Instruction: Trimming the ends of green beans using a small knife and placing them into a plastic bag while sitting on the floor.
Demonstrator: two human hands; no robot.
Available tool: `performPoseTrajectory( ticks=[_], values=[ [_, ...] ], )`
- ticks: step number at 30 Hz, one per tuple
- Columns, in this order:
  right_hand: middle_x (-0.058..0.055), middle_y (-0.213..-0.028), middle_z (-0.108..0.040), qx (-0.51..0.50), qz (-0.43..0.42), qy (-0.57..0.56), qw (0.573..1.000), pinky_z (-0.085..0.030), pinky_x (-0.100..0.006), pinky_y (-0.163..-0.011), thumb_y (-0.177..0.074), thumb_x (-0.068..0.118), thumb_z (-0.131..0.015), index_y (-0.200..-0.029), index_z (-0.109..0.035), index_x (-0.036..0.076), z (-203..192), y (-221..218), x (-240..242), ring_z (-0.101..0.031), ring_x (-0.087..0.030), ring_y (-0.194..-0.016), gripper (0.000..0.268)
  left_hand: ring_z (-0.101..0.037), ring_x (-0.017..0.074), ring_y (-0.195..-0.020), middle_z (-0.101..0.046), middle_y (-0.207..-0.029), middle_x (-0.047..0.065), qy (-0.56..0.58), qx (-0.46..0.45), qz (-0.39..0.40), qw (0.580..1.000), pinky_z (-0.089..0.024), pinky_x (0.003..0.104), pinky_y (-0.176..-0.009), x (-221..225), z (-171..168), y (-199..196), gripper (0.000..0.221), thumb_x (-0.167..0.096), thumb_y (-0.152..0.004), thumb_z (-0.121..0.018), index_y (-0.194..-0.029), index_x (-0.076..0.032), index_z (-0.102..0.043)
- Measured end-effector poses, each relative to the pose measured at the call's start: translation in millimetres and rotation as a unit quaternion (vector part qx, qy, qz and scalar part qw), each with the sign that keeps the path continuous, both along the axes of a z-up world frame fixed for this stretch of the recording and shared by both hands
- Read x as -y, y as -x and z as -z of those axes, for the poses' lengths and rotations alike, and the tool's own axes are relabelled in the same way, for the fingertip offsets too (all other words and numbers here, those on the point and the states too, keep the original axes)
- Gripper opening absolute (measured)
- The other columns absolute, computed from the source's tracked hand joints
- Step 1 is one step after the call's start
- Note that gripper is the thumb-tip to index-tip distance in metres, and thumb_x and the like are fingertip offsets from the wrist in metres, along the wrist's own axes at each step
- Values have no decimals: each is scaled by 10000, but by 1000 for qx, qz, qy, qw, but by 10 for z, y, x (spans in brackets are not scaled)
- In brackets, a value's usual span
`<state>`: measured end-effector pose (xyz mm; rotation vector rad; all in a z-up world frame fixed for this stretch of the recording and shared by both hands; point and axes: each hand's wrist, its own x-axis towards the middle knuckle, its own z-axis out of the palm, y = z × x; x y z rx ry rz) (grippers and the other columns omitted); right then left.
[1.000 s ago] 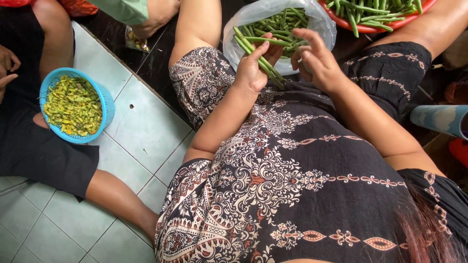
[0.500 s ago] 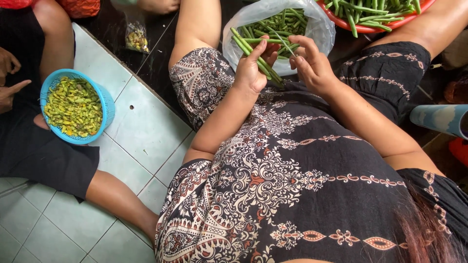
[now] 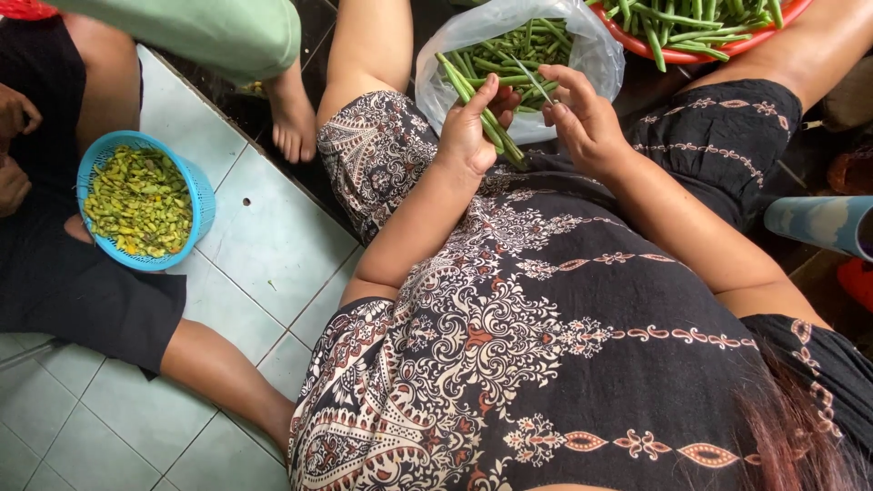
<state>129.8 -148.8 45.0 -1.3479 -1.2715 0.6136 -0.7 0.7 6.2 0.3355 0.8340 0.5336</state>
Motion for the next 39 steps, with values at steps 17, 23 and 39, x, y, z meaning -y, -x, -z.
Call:
performPoseTrajectory(
  ticks=[17,23,39],
  values=[
    [4,-700,-380,-190,-19,31,981,-252,-213,-423,-1150,366,-407,-1395,-388,82,-147,101,-67,-311,-83,-490,375,-759,256,-766,-759,-858,125,-105,-10,-16,994,-548,279,-506,107,-55,-21,155,-157,-855,-807,-961,-100,-712],
    [-18,-733,-405,-216,-30,32,975,-271,-195,-428,-1158,302,-403,-1317,-385,96,-114,79,-70,-301,-73,-486,261,-767,269,-795,-769,-889,114,-119,-14,0,993,-534,286,-488,124,-14,-25,154,-171,-861,-805,-961,-110,-706],
    [20,-684,-426,-246,-38,93,964,-226,-216,-357,-1155,363,-411,-1247,-397,171,-173,-194,-93,-303,-63,-433,214,-432,85,-620,-543,-789,31,-87,195,208,955,-318,183,-447,16,-165,190,325,-59,-1067,-556,-1372,34,-616]
  ],
)
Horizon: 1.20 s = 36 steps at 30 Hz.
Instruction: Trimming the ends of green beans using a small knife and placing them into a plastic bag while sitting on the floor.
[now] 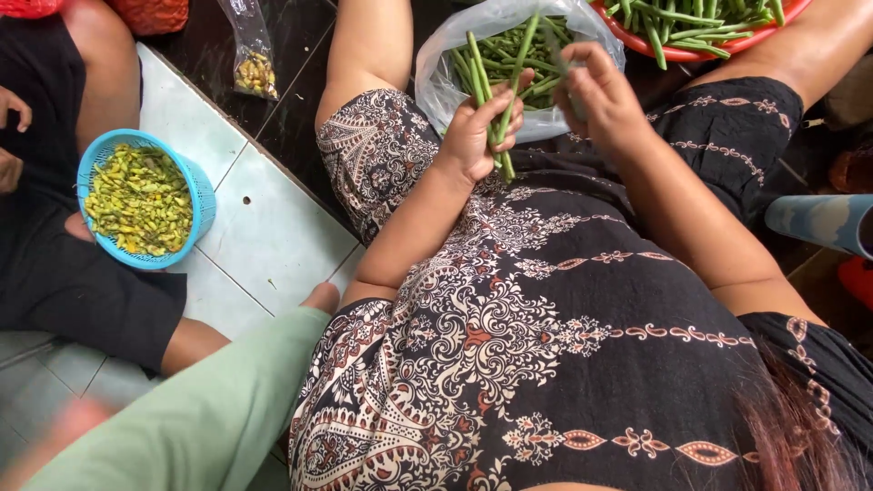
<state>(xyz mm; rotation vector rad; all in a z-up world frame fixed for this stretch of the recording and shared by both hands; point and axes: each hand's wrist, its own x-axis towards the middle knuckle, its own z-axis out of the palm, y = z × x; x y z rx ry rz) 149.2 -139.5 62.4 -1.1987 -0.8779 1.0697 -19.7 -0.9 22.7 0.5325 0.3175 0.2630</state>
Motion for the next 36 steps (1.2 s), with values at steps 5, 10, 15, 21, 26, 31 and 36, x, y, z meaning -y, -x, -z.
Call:
performPoseTrajectory(
  ticks=[5,10,15,21,26,31,36],
  values=[
    [-20,-897,-548,-82,14,33,996,-319,-176,-398,-1100,433,-485,-1452,-404,182,-11,-113,35,-484,-88,-604,440,-458,93,-626,-549,-788,8,-28,-5,59,998,-362,183,-451,-151,39,110,379,-60,-1040,-567,-1398,63,-588],
    [-86,-830,-508,-110,-47,-25,993,-214,-197,-370,-1103,430,-469,-1483,-411,164,-165,-96,2,-309,-82,-411,468,-420,99,-616,-484,-749,-2,-55,-21,75,995,-315,184,-440,-202,22,138,335,-30,-1013,-585,-1328,68,-641],
    [-119,-839,-554,-133,-18,-48,990,-203,-221,-367,-1123,362,-474,-1453,-450,182,-4,-93,10,-314,-100,-403,377,-423,43,-630,-627,-895,-11,-15,87,40,995,-301,162,-466,-305,-66,158,518,-459,-1007,-706,-1338,-60,-709],
    [-68,-818,-576,-58,14,-42,997,-249,-212,-352,-1136,369,-463,-1446,-440,162,80,144,-12,-366,-87,-423,374,-474,29,-651,-723,-1079,-6,13,120,-110,987,-318,131,-468,-183,-77,93,520,-365,-957,-837,-1364,-88,-672],
    [-40,-866,-531,50,-5,-40,998,-316,-197,-416,-1162,354,-418,-1537,-399,146,-37,347,-5,-367,-63,-508,429,-488,40,-595,-671,-832,-39,11,16,-152,988,-279,171,-430,-31,57,-71,266,-209,-880,-867,-1111,-117,-770],
    [-98,-901,-541,237,34,-74,968,-390,-302,-674,-1181,305,-404,-1601,-338,44,-47,369,29,-422,-129,-627,498,-580,49,-625,-751,-850,23,36,13,-157,987,-355,178,-454,-16,-33,-63,188,-178,-904,-823,-1051,-77,-765],
    [-202,-1512,-497,276,47,-76,957,-529,-393,-818,-1180,250,-428,-1558,-403,50,-50,373,20,-593,-229,-880,428,-562,54,-618,-730,-835,41,62,0,-149,987,-383,182,-475,-25,17,-58,216,-185,-898,-825,-1067,-75,-749]
  ],
)
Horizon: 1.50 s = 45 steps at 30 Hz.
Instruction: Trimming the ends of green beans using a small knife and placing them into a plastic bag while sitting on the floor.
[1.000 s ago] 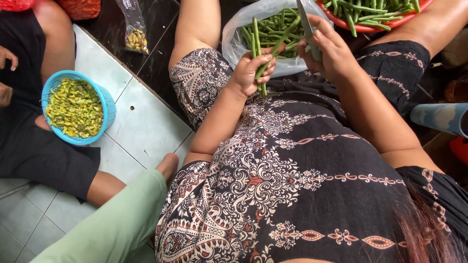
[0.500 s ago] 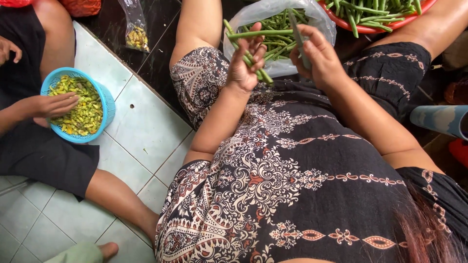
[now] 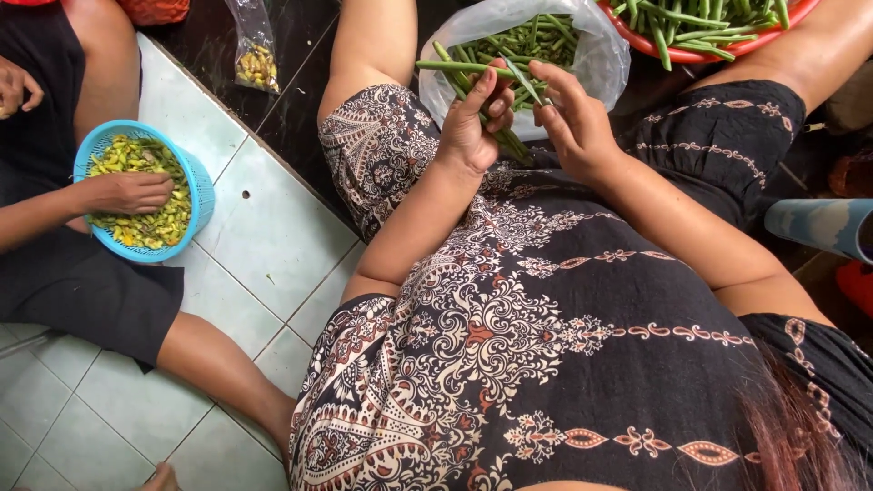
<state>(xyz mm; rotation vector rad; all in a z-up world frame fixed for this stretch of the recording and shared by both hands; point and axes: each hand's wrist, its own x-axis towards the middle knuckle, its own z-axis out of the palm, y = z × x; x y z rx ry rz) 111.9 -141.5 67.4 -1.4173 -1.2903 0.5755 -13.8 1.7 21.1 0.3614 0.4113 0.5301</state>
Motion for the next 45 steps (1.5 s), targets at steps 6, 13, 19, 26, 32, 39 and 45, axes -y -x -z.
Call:
performPoseTrajectory(
  ticks=[6,13,19,26,32,39,45],
  values=[
    [-211,-1478,-505,-12,-2,-12,1000,-542,-379,-827,-1173,230,-435,-1532,-427,46,46,0,-10,-620,-251,-1005,403,-516,48,-621,-754,-938,42,1,21,1,1000,-337,173,-461,1,68,-27,170,-166,-932,-793,-1065,-68,-754],
    [-130,-1143,-558,-33,-1,-2,999,-449,-324,-674,-1167,250,-446,-1469,-457,27,28,15,-9,-497,-147,-673,376,-475,42,-597,-735,-891,35,-5,26,-3,1000,-315,175,-458,28,71,-41,156,-149,-936,-778,-1043,-41,-743],
    [-110,-1195,-549,-32,13,-1,999,-396,-309,-622,-1156,211,-466,-1405,-487,-8,46,30,-10,-464,-143,-689,332,-551,35,-584,-694,-756,1,-20,-22,-4,1000,-370,175,-453,63,35,-42,171,-162,-897,-805,-1014,-51,-745],
    [-46,-843,-485,-62,-15,29,998,-343,-278,-574,-1145,316,-455,-1351,-486,44,62,37,-16,-424,-116,-611,342,-501,47,-572,-593,-732,-22,-15,-33,-29,999,-322,185,-452,73,179,-74,225,-126,-915,-776,-1116,-44,-719],
    [-28,-788,-482,-103,-40,59,992,-321,-255,-529,-1134,325,-470,-1342,-484,72,104,13,13,-390,-95,-588,328,-440,45,-572,-529,-747,-33,-26,-15,22,999,-295,187,-470,12,257,-38,315,-124,-959,-729,-1241,5,-675],
    [-90,-685,-616,-107,-58,1,993,-449,-328,-579,-1112,182,-452,-1360,-561,9,373,-53,-10,-525,-173,-515,321,-457,65,-491,-613,-699,91,-92,-64,28,993,-329,170,-399,119,236,-31,302,-131,-980,-728,-1221,46,-684],
    [-113,-823,-623,-118,7,10,993,-404,-280,-512,-1174,231,-378,-1475,-461,15,480,-416,-94,-525,-165,-547,380,-419,43,-494,-669,-769,130,-84,-47,65,993,-301,155,-384,131,381,15,276,-119,-976,-722,-1216,13,-688]
  ],
)
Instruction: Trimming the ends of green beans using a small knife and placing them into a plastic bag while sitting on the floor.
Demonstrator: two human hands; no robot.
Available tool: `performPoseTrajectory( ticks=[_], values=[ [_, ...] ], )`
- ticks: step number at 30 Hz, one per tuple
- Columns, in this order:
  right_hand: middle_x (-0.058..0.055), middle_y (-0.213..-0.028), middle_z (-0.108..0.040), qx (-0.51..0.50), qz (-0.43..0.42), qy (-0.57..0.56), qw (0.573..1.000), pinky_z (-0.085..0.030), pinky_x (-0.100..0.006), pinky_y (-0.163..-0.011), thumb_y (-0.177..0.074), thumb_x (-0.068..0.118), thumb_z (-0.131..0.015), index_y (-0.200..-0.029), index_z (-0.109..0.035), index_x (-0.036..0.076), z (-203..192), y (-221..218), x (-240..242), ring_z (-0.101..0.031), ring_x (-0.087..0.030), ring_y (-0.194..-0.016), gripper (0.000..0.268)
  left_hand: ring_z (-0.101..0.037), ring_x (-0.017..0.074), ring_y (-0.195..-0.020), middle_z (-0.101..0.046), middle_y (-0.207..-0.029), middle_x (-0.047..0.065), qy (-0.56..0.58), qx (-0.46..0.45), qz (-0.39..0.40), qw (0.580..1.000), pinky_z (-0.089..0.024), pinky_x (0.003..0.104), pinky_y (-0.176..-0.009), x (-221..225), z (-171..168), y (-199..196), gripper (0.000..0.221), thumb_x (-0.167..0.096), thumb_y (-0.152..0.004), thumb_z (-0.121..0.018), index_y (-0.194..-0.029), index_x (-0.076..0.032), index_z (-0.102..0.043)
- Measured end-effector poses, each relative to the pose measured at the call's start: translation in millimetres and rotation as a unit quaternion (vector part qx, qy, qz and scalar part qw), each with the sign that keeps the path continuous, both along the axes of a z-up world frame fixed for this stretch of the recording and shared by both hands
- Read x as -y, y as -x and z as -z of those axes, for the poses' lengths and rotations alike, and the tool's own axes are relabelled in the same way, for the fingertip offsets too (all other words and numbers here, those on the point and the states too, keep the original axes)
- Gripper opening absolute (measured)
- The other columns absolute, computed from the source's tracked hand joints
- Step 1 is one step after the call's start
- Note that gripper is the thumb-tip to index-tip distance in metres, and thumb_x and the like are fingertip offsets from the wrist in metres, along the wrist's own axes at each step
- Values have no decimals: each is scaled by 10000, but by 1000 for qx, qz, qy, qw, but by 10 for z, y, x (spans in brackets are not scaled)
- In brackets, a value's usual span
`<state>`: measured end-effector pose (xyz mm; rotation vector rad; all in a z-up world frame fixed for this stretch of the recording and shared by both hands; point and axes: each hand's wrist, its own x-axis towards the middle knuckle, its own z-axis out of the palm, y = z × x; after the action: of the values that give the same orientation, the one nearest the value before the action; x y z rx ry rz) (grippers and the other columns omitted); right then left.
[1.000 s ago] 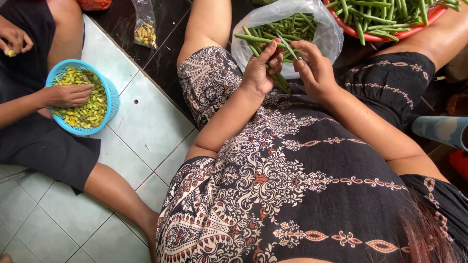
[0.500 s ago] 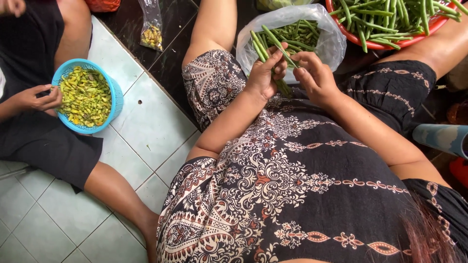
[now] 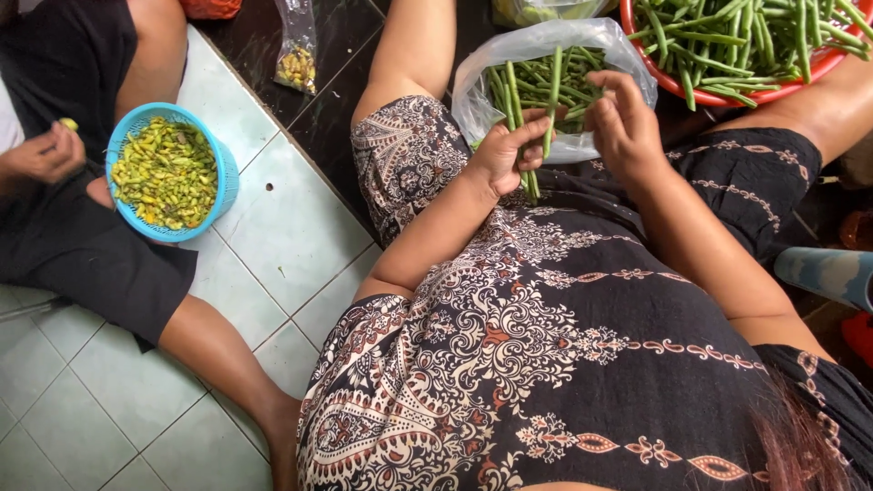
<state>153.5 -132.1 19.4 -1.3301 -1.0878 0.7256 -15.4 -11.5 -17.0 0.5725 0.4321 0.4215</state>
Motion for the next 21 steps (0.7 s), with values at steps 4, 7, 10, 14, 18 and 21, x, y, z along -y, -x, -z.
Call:
performPoseTrajectory(
  ticks=[4,7,10,14,18,21],
  values=[
    [-269,-945,-691,115,-28,118,986,-445,-592,-697,-1150,143,-412,-1626,-296,19,-359,12,19,-632,-471,-737,505,-423,15,-513,-690,-826,96,-4,4,-15,1000,-309,140,-398,-231,279,31,324,-164,-1005,-703,-1285,-7,-664],
    [-315,-1114,-681,216,-4,195,957,-466,-704,-843,-1059,198,-640,-1592,-389,28,-258,-11,-61,-615,-612,-988,613,-429,28,-533,-675,-841,88,9,23,-42,999,-303,143,-420,-371,544,48,291,-155,-1017,-687,-1271,-17,-653],
    [-301,-1138,-647,323,66,173,928,-534,-642,-785,-833,155,-886,-1439,-580,-62,260,-161,-112,-666,-549,-919,713,-431,28,-536,-671,-861,71,-9,21,-36,999,-301,136,-424,-387,592,72,316,-179,-1041,-643,-1318,-26,-632],
    [-82,-1064,-660,433,147,160,875,-606,-406,-798,-866,214,-835,-1101,-728,70,1012,-416,-174,-727,-341,-878,296,-501,63,-523,-731,-878,126,-32,-12,-32,999,-327,144,-393,-354,627,58,278,-155,-1001,-695,-1254,-40,-676],
    [-155,-970,-611,435,163,219,858,-590,-530,-754,-750,348,-946,-1121,-591,66,789,-238,-221,-702,-435,-846,586,-521,94,-471,-710,-779,109,-36,-40,-36,998,-317,163,-363,-351,696,13,228,-96,-941,-762,-1154,-30,-711],
    [-216,-1033,-722,281,119,296,905,-558,-594,-821,-816,290,-870,-1353,-507,155,412,135,-337,-713,-477,-942,661,-525,104,-455,-667,-714,80,-32,-61,-50,996,-327,168,-345,-370,806,8,166,-41,-891,-791,-1035,-79,-717]
  ],
)
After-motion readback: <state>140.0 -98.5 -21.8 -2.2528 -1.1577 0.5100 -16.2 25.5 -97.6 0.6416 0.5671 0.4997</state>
